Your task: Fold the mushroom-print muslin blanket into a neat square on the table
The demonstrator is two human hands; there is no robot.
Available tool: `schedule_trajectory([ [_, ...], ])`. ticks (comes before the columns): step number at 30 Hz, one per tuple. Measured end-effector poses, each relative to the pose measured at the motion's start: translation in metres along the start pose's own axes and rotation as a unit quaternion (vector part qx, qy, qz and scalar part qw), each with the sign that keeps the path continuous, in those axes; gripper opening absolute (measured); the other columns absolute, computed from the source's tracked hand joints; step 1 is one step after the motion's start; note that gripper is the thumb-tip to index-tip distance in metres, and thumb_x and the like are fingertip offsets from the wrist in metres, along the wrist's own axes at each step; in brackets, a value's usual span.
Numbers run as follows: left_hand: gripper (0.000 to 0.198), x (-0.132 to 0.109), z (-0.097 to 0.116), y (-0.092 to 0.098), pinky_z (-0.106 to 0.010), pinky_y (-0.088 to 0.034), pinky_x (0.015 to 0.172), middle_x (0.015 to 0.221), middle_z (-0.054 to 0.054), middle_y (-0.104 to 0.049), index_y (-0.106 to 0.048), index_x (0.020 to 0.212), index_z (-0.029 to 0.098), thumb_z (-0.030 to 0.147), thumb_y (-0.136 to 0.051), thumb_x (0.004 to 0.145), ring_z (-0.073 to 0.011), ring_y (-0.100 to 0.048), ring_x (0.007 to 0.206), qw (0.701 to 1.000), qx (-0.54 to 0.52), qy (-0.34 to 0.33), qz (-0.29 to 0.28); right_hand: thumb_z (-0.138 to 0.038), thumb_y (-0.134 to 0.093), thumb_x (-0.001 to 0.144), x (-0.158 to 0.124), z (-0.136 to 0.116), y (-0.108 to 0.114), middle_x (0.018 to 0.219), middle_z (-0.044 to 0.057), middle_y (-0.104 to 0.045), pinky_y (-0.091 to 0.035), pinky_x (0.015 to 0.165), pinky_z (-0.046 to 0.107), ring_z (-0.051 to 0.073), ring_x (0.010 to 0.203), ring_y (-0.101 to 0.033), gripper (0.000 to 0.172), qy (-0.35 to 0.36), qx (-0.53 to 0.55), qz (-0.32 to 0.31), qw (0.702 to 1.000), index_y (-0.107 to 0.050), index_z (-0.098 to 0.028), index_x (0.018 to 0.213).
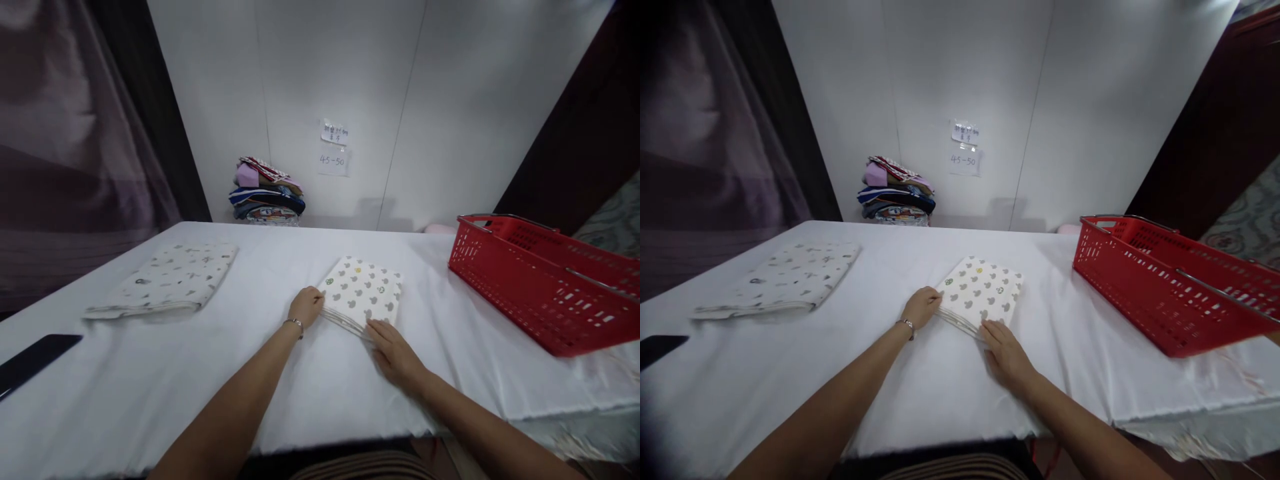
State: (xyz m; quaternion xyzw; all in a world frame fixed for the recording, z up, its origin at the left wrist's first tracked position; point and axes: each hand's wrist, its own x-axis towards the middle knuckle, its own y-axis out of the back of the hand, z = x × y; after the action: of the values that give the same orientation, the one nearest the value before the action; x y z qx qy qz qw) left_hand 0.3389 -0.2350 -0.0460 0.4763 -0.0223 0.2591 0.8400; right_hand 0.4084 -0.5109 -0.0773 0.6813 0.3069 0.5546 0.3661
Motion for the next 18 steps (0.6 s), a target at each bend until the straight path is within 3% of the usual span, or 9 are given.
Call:
schedule_trajectory([
  [3,0.019,0.013,0.014,0.005,-0.029,-0.044,0.081,0.095,-0.004,-0.066,-0.067,0.077,0.02,0.025,-0.049,0.082,-0.0183,-0.058,0.091,0.997,0.043,0.057,-0.022,-0.022,-0.039,0.09,0.015,0.006,0.008,0.141,0.011,-0.041,-0.033,0.106,0.048,0.024,0.134,-0.029,0.054,-0.028,-0.012,0.006,1.0,-0.03,-0.019,0.143],
  [5,0.024,0.022,0.023,0.003,-0.031,-0.041,0.09,0.111,-0.006,-0.063,-0.066,0.094,0.02,0.031,-0.047,0.085,-0.0205,-0.055,0.105,0.997,0.073,0.033,-0.009,-0.03,-0.038,0.092,0.029,0.012,0.011,0.144,0.012,-0.036,-0.027,0.108,0.05,0.025,0.138,-0.021,0.051,-0.072,-0.043,0.007,0.996,-0.034,-0.017,0.141],
  [8,0.04,0.028,0.025,-0.009,-0.036,-0.03,0.105,0.139,-0.008,-0.044,-0.052,0.124,0.019,0.035,-0.042,0.088,-0.0224,-0.037,0.128,0.993,0.111,-0.001,-0.029,-0.044,-0.037,0.092,0.04,0.023,0.008,0.146,0.017,-0.03,-0.022,0.109,0.052,0.029,0.139,-0.016,0.058,-0.172,-0.08,-0.039,0.981,-0.037,-0.009,0.139],
  [11,0.047,0.028,0.017,-0.022,-0.041,-0.027,0.107,0.147,-0.01,-0.032,-0.039,0.134,0.019,0.037,-0.034,0.091,-0.0226,-0.029,0.135,0.988,0.126,0.032,-0.088,-0.054,-0.033,0.092,0.034,0.029,-0.002,0.148,0.018,-0.025,-0.023,0.109,0.049,0.03,0.139,-0.015,0.068,-0.241,-0.077,-0.095,0.963,-0.035,-0.006,0.14],
  [18,0.051,0.032,0.003,-0.02,-0.042,-0.026,0.108,0.151,-0.009,-0.023,-0.033,0.138,0.023,0.041,-0.031,0.09,-0.0232,-0.026,0.137,0.984,0.079,0.057,-0.15,-0.057,-0.03,0.092,0.021,0.029,-0.006,0.148,0.017,-0.025,-0.022,0.108,0.051,0.029,0.139,-0.013,0.068,-0.246,-0.037,-0.104,0.963,-0.033,-0.01,0.141],
])
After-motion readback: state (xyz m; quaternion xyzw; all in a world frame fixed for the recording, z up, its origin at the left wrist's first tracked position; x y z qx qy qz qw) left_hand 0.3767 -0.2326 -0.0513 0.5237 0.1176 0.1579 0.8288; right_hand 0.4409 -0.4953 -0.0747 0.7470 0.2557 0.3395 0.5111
